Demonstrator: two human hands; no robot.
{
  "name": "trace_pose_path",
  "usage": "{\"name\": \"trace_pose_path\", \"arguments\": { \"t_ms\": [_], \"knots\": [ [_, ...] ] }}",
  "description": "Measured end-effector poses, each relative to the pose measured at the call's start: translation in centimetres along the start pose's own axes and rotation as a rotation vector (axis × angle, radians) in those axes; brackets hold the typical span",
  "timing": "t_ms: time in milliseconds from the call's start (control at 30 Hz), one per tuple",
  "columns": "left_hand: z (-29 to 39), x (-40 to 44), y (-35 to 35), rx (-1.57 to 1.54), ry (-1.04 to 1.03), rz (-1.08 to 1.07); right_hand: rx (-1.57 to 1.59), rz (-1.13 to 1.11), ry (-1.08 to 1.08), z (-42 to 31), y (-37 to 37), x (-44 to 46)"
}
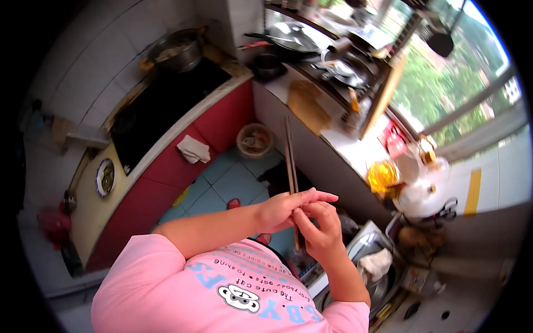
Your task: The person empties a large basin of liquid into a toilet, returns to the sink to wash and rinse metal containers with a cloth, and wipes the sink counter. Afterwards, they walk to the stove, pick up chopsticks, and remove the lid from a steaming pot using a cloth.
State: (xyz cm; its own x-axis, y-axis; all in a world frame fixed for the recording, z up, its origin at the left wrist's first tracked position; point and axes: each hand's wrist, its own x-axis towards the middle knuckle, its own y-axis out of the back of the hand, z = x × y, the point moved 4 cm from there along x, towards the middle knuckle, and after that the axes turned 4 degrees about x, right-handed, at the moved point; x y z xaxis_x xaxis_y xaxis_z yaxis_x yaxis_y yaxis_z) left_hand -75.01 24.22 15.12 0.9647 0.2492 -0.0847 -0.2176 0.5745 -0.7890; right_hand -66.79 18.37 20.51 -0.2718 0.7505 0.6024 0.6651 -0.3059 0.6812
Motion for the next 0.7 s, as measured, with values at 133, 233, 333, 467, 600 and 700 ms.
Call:
{"name": "trace_pose_path", "arguments": {
  "t_ms": [133, 233, 333, 467, 600, 700],
  "knots": [
    [5.5, -9.3, 4.0, 0.017, -0.190, 0.088, 0.232, -0.012, 0.177, -3.5, -8.0, 7.4],
    [9.0, -17.6, 8.2, 0.010, -0.376, 0.153, 0.395, 0.068, 0.103, -6.0, -14.3, 13.2],
    [10.8, -27.5, 15.3, 0.056, -0.492, 0.275, 0.416, 0.105, 0.029, -8.0, -21.0, 18.8],
    [8.0, -43.3, 30.5, -0.250, -0.485, 0.834, 0.658, 0.152, -0.160, -10.7, -31.2, 24.3],
    [4.7, -60.6, 44.9, -0.696, -0.798, 1.276, 0.773, 0.121, -0.178, -12.9, -40.4, 29.9],
    [2.1, -72.3, 52.3, -0.799, -1.022, 1.532, 0.790, 0.048, -0.210, -15.4, -46.6, 33.5]
  ]
}}
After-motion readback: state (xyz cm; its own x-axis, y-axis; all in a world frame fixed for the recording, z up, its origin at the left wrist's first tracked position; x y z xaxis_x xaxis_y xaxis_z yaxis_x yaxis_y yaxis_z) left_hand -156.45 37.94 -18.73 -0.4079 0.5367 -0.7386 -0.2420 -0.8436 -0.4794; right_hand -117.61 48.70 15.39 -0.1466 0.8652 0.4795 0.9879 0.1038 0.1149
